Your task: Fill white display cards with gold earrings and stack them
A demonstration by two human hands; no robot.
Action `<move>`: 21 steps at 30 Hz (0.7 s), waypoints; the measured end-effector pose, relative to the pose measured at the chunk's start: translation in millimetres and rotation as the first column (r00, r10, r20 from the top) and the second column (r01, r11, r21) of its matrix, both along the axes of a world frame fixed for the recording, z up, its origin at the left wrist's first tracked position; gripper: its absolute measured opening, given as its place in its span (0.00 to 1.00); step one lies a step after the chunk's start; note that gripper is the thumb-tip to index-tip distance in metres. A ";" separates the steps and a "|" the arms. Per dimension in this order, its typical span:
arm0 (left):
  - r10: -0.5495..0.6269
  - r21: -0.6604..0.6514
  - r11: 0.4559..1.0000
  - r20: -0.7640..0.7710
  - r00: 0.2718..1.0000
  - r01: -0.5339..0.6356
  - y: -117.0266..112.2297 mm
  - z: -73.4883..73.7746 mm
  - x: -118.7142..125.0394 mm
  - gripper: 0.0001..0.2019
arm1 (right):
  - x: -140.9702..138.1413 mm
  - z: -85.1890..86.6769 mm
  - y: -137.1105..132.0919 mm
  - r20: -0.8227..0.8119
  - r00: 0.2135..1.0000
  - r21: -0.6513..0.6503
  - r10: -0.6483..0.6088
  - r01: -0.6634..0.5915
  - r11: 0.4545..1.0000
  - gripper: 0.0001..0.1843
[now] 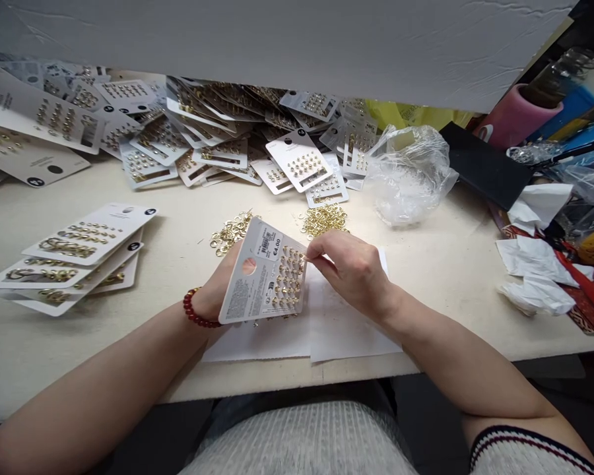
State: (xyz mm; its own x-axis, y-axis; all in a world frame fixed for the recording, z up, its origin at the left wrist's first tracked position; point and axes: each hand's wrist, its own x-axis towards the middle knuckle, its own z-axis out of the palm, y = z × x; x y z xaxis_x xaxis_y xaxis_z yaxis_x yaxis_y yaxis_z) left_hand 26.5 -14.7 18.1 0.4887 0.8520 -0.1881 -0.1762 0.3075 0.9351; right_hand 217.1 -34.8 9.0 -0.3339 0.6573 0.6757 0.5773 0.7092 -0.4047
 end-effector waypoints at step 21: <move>-0.007 0.000 1.000 -0.019 1.000 0.007 -1.0 -1.0 -1.1 0.20 | -0.3 -1.3 0.7 -0.022 1.000 -0.014 0.021 -0.022 1.000 0.08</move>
State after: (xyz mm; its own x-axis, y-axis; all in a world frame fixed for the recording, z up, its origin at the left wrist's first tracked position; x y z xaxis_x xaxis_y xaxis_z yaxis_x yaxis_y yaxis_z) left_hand 25.4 -15.8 17.1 0.4905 0.8487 -0.1977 -0.1560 0.3087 0.9383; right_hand 216.7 -34.1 7.7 -0.3336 0.6595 0.6736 0.5530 0.7156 -0.4268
